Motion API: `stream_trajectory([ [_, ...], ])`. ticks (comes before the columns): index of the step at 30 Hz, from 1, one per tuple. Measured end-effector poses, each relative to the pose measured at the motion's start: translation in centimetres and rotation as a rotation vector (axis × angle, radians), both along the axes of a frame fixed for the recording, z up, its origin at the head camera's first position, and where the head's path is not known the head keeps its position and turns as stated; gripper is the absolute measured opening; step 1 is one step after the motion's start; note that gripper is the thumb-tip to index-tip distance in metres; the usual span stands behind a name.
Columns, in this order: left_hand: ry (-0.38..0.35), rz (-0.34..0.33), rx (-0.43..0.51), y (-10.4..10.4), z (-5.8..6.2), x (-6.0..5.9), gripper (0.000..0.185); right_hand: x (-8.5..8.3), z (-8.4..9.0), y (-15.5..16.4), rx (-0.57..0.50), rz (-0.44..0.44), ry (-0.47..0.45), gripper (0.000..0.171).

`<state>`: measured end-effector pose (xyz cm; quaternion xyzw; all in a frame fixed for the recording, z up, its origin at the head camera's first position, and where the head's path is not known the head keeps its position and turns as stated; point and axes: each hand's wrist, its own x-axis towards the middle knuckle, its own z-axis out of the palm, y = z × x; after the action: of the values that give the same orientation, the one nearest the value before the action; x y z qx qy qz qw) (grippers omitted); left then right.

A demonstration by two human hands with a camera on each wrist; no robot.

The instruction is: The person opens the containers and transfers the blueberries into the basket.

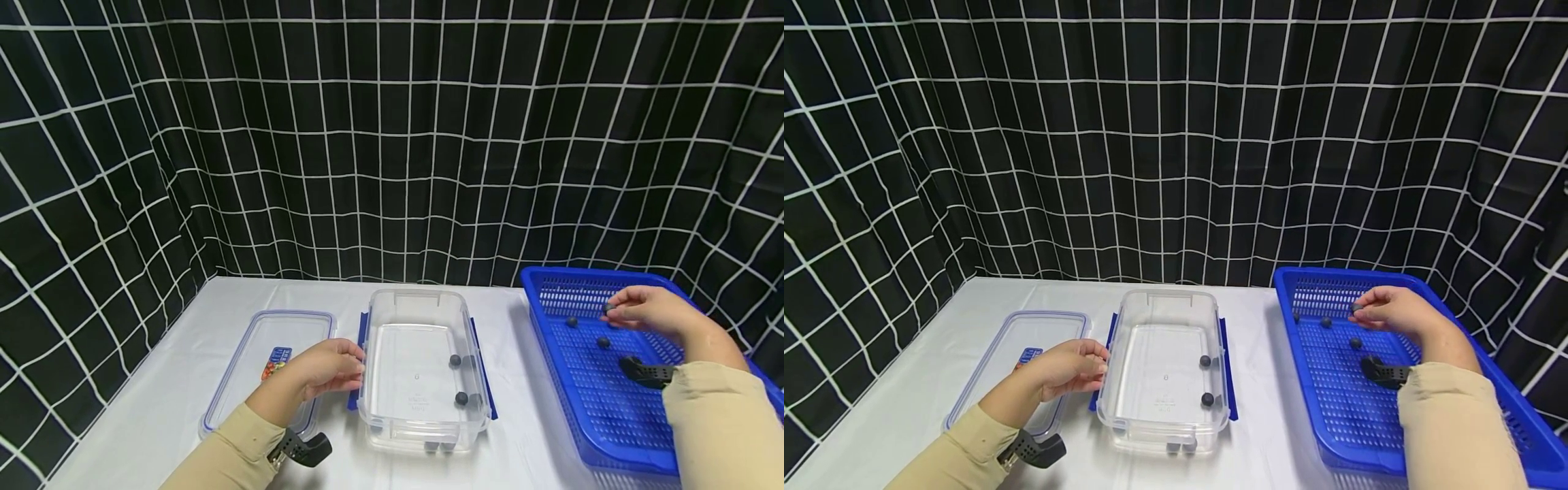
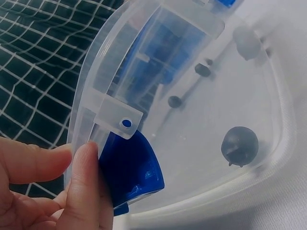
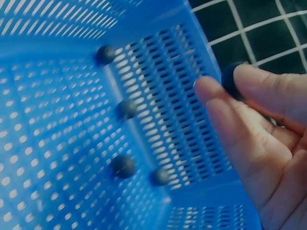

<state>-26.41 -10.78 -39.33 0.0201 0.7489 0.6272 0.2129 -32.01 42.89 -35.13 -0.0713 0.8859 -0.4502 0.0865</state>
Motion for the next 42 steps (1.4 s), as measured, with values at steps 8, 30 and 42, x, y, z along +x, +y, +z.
stream_trajectory([
  [8,-0.005,-0.007,0.029,0.1,0.1,0.1,0.022,-0.3,-1.0,0.2,-0.042,-0.004,-0.056,0.022],
  [30,-0.007,-0.017,0.025,0.0,0.0,0.0,0.021,-0.1,-1.1,1.0,-0.099,-0.039,-0.047,0.031],
  [42,-0.008,-0.015,0.022,0.0,0.1,0.0,0.021,0.2,0.5,0.1,-0.057,-0.070,0.035,0.042],
])
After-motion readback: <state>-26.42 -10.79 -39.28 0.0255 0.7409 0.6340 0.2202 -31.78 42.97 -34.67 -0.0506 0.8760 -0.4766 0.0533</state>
